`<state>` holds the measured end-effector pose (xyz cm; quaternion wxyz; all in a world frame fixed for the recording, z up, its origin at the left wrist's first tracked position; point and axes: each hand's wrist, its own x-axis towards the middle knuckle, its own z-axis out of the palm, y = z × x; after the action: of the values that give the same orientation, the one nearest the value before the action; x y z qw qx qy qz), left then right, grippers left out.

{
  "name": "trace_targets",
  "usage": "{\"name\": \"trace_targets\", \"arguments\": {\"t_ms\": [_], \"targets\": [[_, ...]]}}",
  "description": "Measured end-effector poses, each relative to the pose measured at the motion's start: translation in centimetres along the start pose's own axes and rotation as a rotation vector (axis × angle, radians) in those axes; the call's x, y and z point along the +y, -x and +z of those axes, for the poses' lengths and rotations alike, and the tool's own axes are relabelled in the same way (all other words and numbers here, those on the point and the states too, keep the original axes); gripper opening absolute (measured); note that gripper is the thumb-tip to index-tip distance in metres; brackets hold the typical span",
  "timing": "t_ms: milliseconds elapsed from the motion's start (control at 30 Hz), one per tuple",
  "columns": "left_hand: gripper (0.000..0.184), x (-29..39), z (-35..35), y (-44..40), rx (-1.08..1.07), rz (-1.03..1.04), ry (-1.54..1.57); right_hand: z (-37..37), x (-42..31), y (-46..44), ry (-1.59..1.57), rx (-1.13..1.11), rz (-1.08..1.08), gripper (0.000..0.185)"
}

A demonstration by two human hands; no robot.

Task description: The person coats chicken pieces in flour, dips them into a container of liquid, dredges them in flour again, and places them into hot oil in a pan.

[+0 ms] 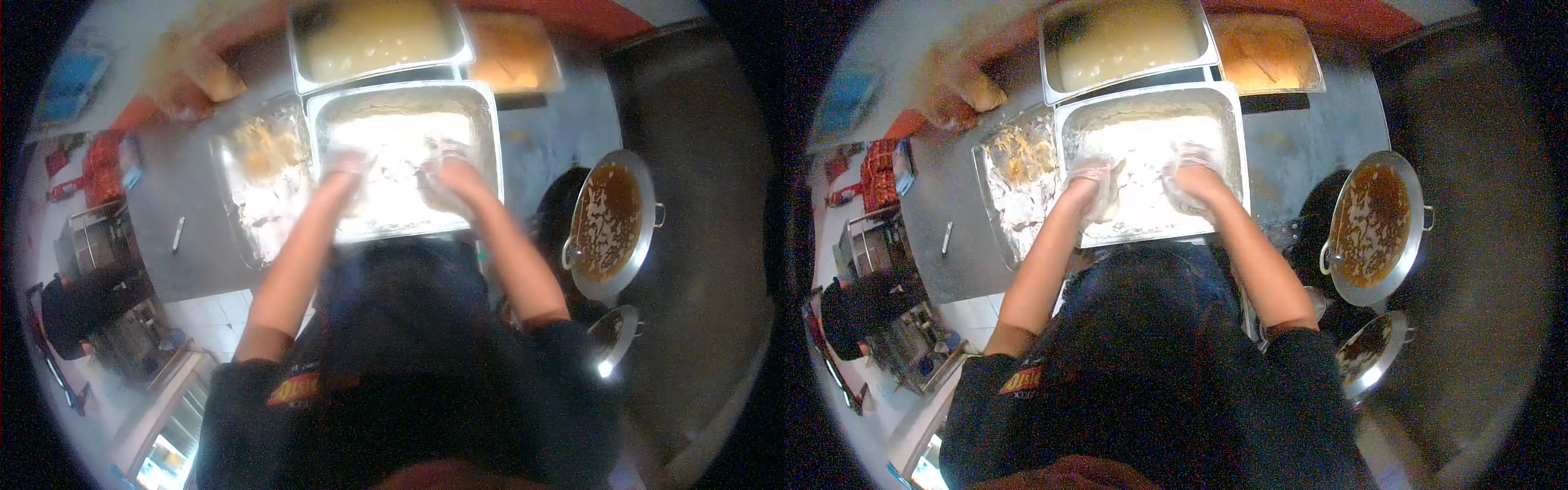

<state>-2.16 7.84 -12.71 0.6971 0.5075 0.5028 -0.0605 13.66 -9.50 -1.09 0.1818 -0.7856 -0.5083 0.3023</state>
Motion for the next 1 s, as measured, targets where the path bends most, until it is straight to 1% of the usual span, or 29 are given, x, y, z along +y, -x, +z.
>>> {"name": "trace_targets", "arguments": {"t_ms": [33,100,133,167,200,233,300,367,400,433,467,500,533,567,600,633,667,700,733,800,833,900,933,967,1000], "targets": [[0.032,-0.4,0.0,0.2,0.010,-0.040,-0.038,-0.8,-0.3,0.8,-0.045,-0.121,0.138,0.048],[0.038,-1.2,2.0,0.7,-0.118,0.081,-0.062,-1.5,-1.0,1.7,-0.318,-0.256,0.404,0.047],[0.038,-1.3,2.5,0.8,-0.119,0.087,-0.066,0.8,-0.1,1.3,-0.278,-0.199,0.295,0.044],[0.040,-1.2,2.9,0.8,-0.185,0.010,0.008,2.7,0.9,0.9,-0.277,-0.192,0.293,0.044],[0.041,-1.1,3.2,1.0,-0.249,-0.071,0.080,4.0,0.9,0.6,-0.427,-0.183,0.349,0.041],[0.041,-0.2,3.7,1.7,-0.251,-0.067,0.074,4.6,0.8,0.1,-0.498,-0.174,0.360,0.038],[0.041,0.8,4.7,3.6,-0.257,-0.045,0.405,5.8,0.7,-0.7,-0.639,-0.155,0.381,0.033],[0.039,2.3,4.5,3.9,-0.262,-0.080,0.413,4.2,0.1,-1.0,-0.620,-0.080,0.283,0.033],[0.040,2.3,4.1,4.6,-0.254,-0.114,0.426,3.5,-0.3,-0.6,-0.619,-0.089,0.286,0.033],[0.040,2.9,3.6,5.6,-0.250,-0.118,0.431,2.4,-0.8,-0.4,-0.455,0.018,0.240,0.035],[0.040,3.6,3.0,6.6,-0.197,-0.074,0.297,1.2,-1.3,-0.2,-0.292,0.126,0.194,0.038],[0.041,4.2,2.4,7.1,-0.147,-0.026,0.161,-0.5,-2.2,0.0,-0.292,0.125,0.195,0.038],[0.041,3.1,1.5,5.8,-0.149,-0.025,0.159,-2.3,-3.0,0.3,-0.464,0.226,0.249,0.038],[0.040,0.7,0.5,3.6,-0.124,-0.076,0.271,-3.3,-3.2,0.6,-0.635,0.326,0.301,0.038],[0.040,-0.1,0.2,2.8,-0.111,-0.099,0.326,-3.1,-2.0,0.4,-0.427,0.225,0.280,0.037],[0.039,-0.6,0.1,2.4,-0.097,-0.122,0.381,-2.8,-1.7,0.0,-0.427,0.227,0.277,0.037],[0.037,-1.3,0.3,2.2,-0.210,-0.137,0.572,-2.4,-1.6,-0.5,-0.464,0.074,0.347,0.042],[0.036,-0.8,1.2,2.3,-0.269,-0.138,0.667,-2.0,-1.4,-1.2,-0.498,-0.077,0.414,0.048],[0.035,0.1,2.2,2.7,-0.330,-0.143,0.761,-0.9,-1.2,-2.2,-0.494,-0.073,0.413,0.048],[0.037,1.9,5.1,3.2,-0.266,0.005,0.634,2.2,-1.5,-4.1,-0.461,-0.139,0.445,0.051],[0.037,1.5,5.8,3.1,-0.267,0.005,0.634,3.0,-2.0,-4.3,-0.461,-0.138,0.445,0.051],[0.038,1.6,6.7,2.6,-0.084,-0.009,0.518,3.6,-2.1,-4.7,-0.357,-0.079,0.355,0.053],[0.034,2.5,6.8,3.8,-0.187,-0.014,0.628,4.1,-2.0,-4.1,-0.287,0.087,0.244,0.050],[0.034,3.0,6.6,5.2,-0.188,-0.022,0.629,4.4,-1.2,-3.5,-0.288,0.082,0.251,0.050],[0.034,3.3,6.1,6.8,-0.159,-0.025,0.468,3.2,-1.7,-2.4,-0.338,0.064,0.296,0.049]]}}
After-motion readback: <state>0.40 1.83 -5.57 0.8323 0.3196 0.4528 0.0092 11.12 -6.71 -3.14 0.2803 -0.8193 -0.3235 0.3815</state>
